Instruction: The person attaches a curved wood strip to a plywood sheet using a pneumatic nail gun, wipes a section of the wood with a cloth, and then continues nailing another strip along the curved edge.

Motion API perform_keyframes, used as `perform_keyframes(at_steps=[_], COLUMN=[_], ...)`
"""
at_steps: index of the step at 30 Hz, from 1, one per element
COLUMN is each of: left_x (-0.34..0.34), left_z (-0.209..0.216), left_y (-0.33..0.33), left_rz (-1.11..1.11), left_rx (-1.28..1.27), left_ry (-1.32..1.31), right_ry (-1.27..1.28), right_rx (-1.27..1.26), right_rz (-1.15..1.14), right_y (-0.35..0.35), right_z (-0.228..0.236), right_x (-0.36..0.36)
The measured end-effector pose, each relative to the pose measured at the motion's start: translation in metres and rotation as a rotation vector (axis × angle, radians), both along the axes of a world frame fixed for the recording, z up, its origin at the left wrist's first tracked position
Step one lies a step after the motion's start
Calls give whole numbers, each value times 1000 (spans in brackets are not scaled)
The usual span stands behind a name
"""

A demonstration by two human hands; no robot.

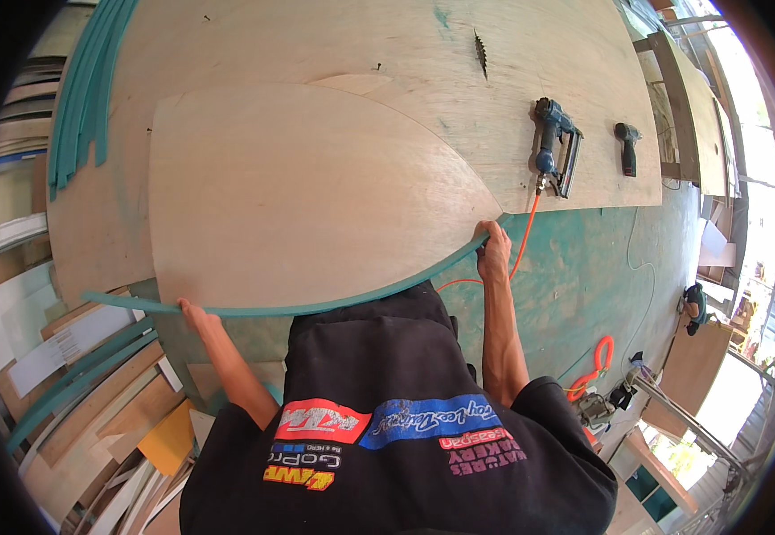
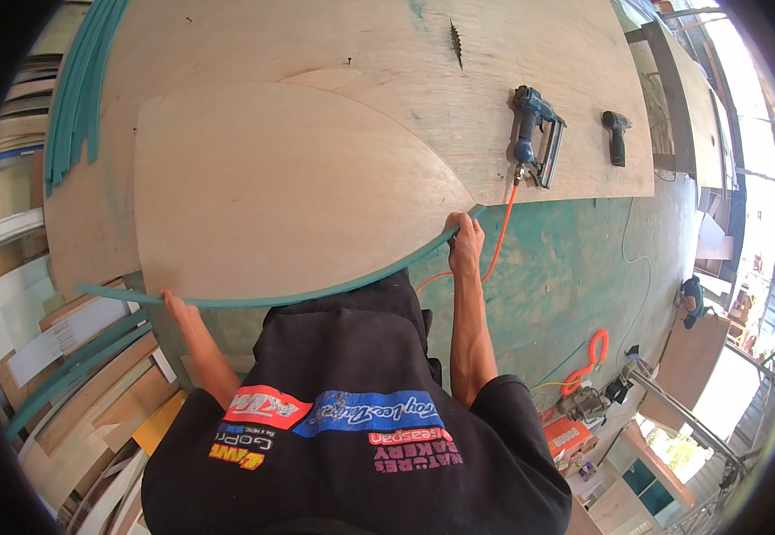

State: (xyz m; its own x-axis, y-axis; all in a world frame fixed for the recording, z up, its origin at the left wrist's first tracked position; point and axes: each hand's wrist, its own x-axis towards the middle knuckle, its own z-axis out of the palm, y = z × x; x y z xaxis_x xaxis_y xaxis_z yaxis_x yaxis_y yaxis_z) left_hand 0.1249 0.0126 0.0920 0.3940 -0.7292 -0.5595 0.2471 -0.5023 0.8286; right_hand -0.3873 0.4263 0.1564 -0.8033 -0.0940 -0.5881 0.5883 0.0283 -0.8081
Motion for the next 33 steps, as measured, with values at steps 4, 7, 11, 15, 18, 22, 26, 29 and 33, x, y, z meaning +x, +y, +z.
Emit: perform_keyframes(at_steps=[4, 7, 11, 15, 18, 22, 26, 29, 33], left_x=[-5, -5, -10, -31, -31, -68, -48, -33, -58], left_z=[23, 48, 79, 100, 116, 119, 122, 151, 226], left_y=[1, -11, -22, -27, -27, -21, -33, -38, -46], left_rz=[7, 14, 35, 52, 86, 107, 103, 68, -36], left_rx=[-53, -98, -120, -117, -134, -86, -186, -300, -372], left_ry=[-23, -49, -102, -152, -185, -72, -96, -26, 14], right_ry=[-8, -27, -102, 20, 506, 841, 557, 587, 533], right_rx=[85, 163, 278, 1147, 1244, 623, 533, 298, 168], right_rz=[85, 174, 289, 915, 771, 665, 1044, 873, 715], right_y=[9, 13, 10, 20, -59, -150, -220, -209, -164], right_z=[-23, -29, -14, 13, 86, 53, 62, 67, 120], right_x=[-2, 9, 21, -36, -40, -93, -97, -59, -38])
